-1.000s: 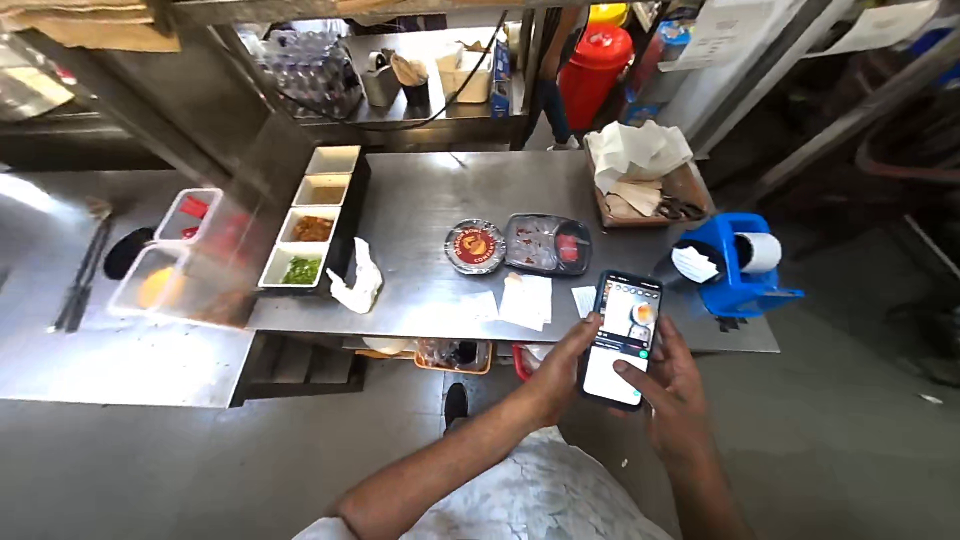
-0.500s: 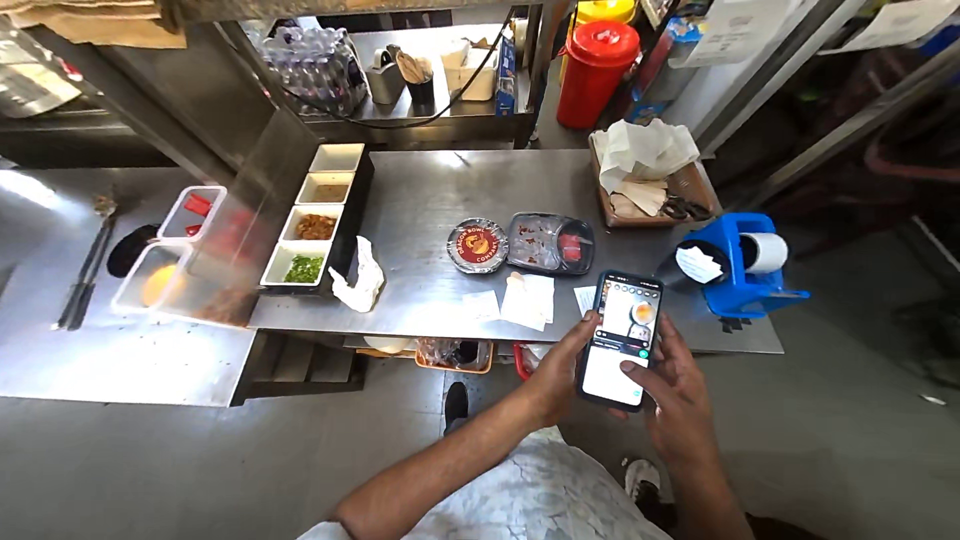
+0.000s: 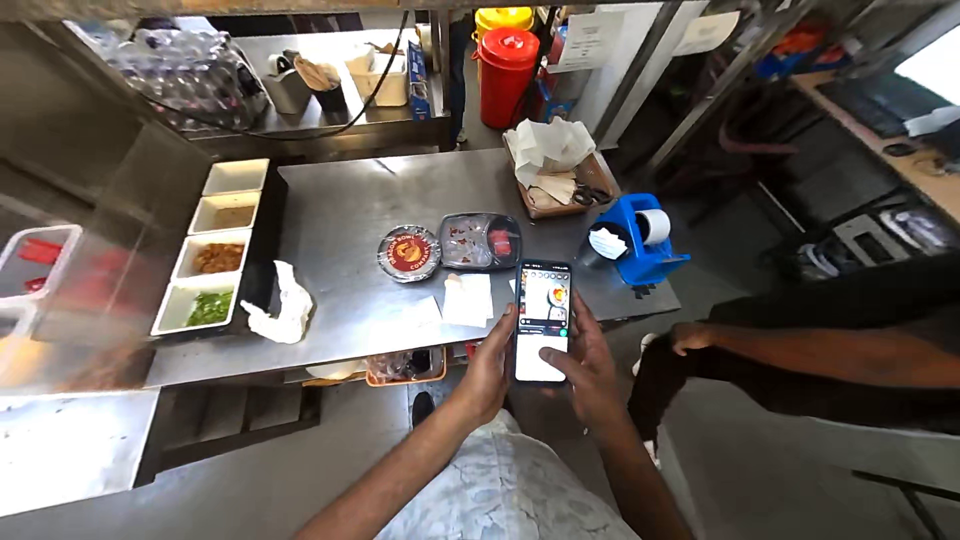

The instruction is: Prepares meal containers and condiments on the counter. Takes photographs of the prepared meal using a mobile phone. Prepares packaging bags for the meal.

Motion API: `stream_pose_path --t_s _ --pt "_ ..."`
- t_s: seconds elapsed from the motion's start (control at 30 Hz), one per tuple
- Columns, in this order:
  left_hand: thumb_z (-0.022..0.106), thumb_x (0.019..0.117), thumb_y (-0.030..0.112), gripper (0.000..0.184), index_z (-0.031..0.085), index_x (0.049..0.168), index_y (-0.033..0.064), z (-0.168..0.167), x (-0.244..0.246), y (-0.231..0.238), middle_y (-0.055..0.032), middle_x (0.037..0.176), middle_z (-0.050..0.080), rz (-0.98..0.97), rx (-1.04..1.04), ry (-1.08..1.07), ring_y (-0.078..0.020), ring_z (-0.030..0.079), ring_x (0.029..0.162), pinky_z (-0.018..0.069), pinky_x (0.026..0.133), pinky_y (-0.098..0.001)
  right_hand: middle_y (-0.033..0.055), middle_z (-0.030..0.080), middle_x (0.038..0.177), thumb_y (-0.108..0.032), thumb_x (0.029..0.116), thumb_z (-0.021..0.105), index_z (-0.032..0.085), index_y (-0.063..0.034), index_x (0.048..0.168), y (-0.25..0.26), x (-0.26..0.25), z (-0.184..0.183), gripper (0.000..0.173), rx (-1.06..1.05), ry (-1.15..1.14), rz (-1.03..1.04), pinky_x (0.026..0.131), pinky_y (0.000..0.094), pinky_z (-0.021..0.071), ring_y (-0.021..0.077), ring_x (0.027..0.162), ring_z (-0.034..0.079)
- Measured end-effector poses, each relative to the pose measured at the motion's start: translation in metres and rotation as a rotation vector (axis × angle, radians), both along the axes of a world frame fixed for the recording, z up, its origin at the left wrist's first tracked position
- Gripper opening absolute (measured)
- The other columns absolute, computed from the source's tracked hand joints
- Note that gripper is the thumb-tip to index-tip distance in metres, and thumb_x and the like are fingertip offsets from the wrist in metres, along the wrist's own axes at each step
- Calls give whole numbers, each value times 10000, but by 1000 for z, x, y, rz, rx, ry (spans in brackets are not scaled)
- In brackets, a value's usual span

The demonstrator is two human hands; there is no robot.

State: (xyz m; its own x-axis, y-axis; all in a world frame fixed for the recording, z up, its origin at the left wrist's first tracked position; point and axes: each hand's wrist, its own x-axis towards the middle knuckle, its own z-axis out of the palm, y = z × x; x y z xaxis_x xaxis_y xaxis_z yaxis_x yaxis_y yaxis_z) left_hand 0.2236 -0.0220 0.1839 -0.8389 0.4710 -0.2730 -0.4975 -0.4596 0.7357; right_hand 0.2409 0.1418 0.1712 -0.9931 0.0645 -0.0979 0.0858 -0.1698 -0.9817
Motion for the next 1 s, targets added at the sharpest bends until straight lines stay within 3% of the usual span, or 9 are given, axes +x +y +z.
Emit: stream_pose_path --t_s 0.43,0.63,0.8,1.0 --pt "252 1084 560 622 517 1465 145 1 2 -1 -158 1271 674 -13 9 24 -284 694 1101 607 886 -466 92 620 1373 -50 818 771 287 -323 1617 -7 1 0 974 38 -6 -20 727 400 655 272 1057 709" --pt "257 1075 584 649 497 1484 141 -1 3 -2 -162 1291 665 -27 24 24 -286 687 1115 599 904 -461 99 621 1375 -22 818 703 311 -318 1612 -4 3 -1 934 22 -16 -13 746 410 649 277 1075 702" --pt "245 1080 577 645 502 1476 137 -1 4 -2 -170 1277 669 -35 31 26 -298 702 1079 621 843 -469 93 611 1390 -28 815 707 297 -297 1620 -3 4 -3 943 36 -2 -10 808 414 641 267 1114 687" --pt "245 1078 584 652 494 1488 142 -1 6 -2 -177 1291 661 -38 33 17 -310 698 1091 617 855 -485 95 615 1381 -19 847 697 314 -314 1614 -3 6 -3 906 20 -19 -18 770 413 645 275 1097 691"
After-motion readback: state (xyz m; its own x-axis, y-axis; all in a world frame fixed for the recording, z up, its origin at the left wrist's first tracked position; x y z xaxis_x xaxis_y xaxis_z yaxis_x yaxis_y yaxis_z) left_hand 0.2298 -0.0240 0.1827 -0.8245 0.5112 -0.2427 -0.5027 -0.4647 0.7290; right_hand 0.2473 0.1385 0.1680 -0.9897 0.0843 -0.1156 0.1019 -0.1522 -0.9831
